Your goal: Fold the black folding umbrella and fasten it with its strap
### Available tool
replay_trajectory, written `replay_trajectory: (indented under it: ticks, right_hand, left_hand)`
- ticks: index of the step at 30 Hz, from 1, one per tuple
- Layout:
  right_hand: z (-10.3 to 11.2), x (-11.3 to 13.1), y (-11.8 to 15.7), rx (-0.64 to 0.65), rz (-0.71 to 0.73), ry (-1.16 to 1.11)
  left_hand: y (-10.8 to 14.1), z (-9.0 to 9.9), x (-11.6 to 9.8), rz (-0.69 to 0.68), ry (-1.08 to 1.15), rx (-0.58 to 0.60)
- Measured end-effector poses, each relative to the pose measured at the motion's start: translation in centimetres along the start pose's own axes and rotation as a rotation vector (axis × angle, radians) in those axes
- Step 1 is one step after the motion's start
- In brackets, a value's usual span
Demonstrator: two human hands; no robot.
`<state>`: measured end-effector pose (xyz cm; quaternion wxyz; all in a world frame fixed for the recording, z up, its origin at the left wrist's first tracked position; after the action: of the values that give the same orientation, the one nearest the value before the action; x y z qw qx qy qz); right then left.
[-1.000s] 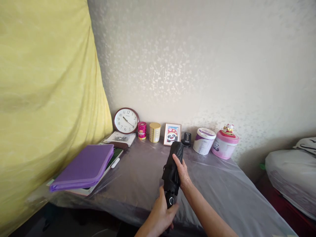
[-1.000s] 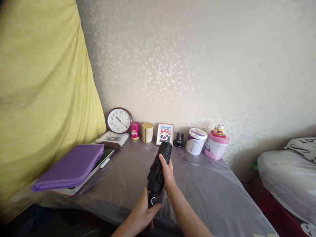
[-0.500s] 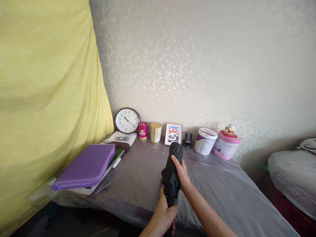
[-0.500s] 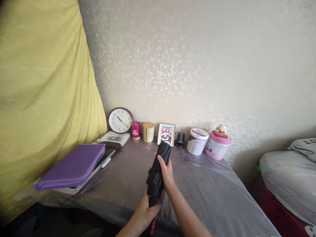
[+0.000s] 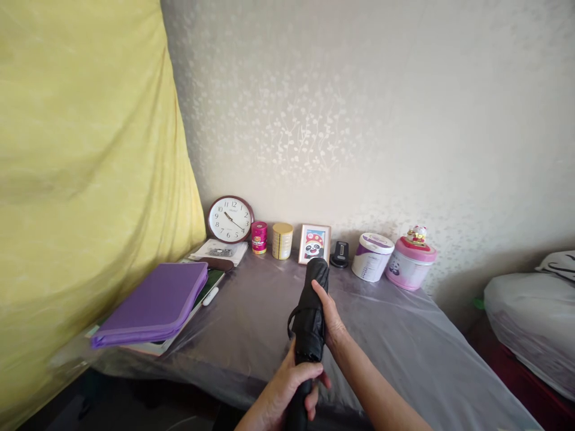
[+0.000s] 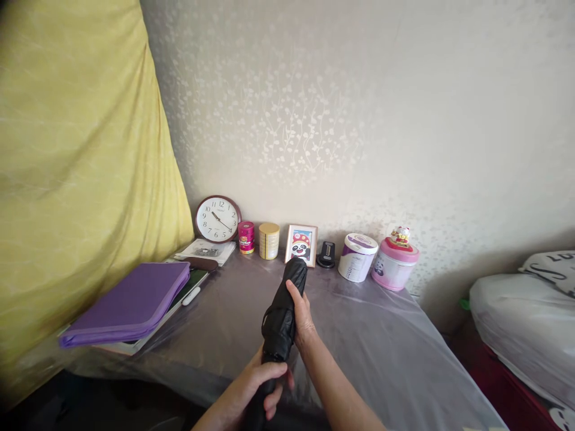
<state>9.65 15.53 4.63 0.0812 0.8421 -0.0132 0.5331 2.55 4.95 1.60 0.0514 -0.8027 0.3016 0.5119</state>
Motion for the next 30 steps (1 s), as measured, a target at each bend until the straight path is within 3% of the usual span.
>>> replay_trajectory:
  ticks: [3, 6, 11, 17, 19, 26, 30]
  right_hand:
    - [0.3, -0.2, -0.3, -0.005, 0.050, 0.073]
    - [1.2, -0.1, -0.5, -0.089, 0.145, 0.208]
    - [1.8, 0.6, -0.3, -0.188, 0.269, 0.366]
    - [1.9, 0.6, -0.1, -0.248, 0.286, 0.357]
    - [1.8, 0.6, -0.2, -0.235, 0.264, 0.305]
    - [0.2, 0.6, 0.3, -0.073, 0.075, 0.018]
    - [-0.9, 0.1, 1.1, 0.024, -0.072, -0.026]
  left_hand:
    - [-0.3, 0.3, 0.7, 0.034, -0.025, -0.080]
    - [-0.6, 0.7, 1.4, 0.051, -0.152, -0.172]
    - [-1.2, 2.6, 2.1, 0.031, -0.458, -0.426]
    - [-0.6, 4.4, 1.4, -0.130, -0.782, -0.634]
    - [-0.3, 4.1, 1.1, -0.117, -0.731, -0.569]
    - [0.8, 0.2, -0.7, -0.032, -0.062, -0.004]
    - [1.0, -0.8, -0.7, -0.007, 0.180, 0.072]
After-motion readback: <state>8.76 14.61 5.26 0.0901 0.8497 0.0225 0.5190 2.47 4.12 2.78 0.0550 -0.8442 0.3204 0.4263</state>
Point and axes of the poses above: each hand's wrist, its own y-axis away from the middle knuckle, its own z-axis out of the back of the hand, x = y × z, the point moved 7 cm from there along -y, towards the middle knuckle, and after that the axes turned 5 degrees about z, right-handed, at the moved point
